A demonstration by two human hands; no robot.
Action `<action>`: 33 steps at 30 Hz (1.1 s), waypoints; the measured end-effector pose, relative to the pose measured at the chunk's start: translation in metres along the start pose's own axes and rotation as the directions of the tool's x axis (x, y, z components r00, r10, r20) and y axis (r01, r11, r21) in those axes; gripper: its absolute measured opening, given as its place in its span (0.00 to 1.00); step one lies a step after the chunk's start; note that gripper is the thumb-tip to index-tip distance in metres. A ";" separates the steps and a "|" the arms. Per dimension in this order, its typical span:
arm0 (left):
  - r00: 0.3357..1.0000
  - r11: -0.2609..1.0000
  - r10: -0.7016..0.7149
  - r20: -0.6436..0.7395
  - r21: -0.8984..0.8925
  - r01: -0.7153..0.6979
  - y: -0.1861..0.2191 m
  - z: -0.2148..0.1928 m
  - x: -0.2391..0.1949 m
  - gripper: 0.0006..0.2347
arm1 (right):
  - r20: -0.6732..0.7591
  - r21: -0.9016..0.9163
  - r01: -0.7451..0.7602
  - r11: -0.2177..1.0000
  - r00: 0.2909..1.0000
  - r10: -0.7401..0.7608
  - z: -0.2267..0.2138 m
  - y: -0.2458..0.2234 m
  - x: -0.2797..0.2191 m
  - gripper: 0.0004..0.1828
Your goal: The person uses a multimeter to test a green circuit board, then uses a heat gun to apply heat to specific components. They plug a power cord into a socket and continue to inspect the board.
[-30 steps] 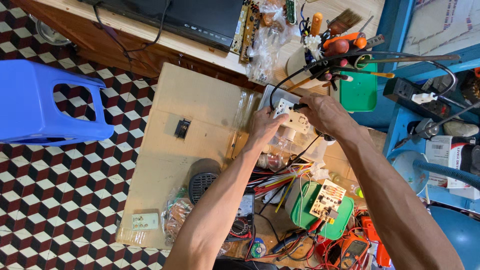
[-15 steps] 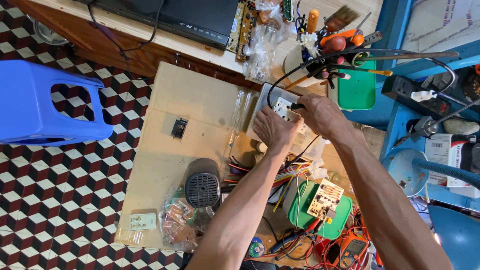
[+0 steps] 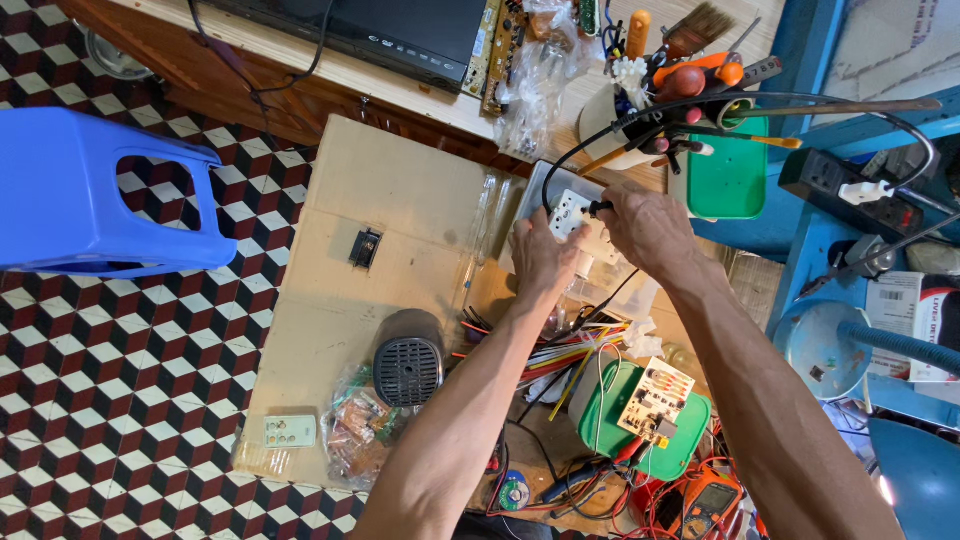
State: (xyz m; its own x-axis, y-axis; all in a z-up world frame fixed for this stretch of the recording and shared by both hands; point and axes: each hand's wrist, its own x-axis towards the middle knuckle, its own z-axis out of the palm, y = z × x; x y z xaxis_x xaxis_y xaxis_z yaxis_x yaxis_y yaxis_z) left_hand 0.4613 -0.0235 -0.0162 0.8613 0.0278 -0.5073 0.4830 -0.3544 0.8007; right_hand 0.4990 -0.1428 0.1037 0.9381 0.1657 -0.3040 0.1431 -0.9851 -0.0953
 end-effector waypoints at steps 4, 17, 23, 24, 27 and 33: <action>0.989 0.991 0.006 0.145 -0.132 0.014 -0.012 -0.004 0.013 0.35 | 0.008 -0.077 0.108 0.991 0.994 -0.108 0.004 0.002 0.001 0.09; 0.995 0.991 0.030 0.092 -0.130 -0.018 -0.010 -0.007 0.016 0.41 | 0.096 0.023 0.069 0.997 0.993 -0.071 -0.002 0.005 0.010 0.10; 0.998 0.991 0.023 0.066 -0.129 -0.015 -0.008 -0.006 0.019 0.39 | -0.014 -0.172 0.162 0.972 0.986 -0.167 0.016 -0.005 0.002 0.08; 0.995 0.992 0.012 0.100 -0.124 0.000 -0.007 -0.007 0.017 0.34 | -0.024 -0.244 0.166 0.956 0.984 -0.177 0.022 -0.008 0.001 0.07; 0.990 0.994 0.003 0.142 -0.111 0.013 -0.003 -0.013 0.016 0.23 | 0.010 -0.246 0.097 0.964 0.995 -0.097 0.034 -0.017 -0.007 0.10; 0.992 0.994 0.032 0.119 -0.103 -0.020 -0.003 -0.017 0.016 0.23 | -0.071 -0.256 0.142 0.956 0.984 -0.165 0.047 -0.027 -0.022 0.08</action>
State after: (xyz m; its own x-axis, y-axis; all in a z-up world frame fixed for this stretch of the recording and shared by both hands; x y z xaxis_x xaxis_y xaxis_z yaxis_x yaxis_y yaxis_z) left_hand 0.4766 -0.0061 -0.0209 0.8515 -0.0956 -0.5155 0.4793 -0.2569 0.8392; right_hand 0.4599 -0.1177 0.0683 0.9216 0.3223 -0.2164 0.3508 -0.9301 0.1086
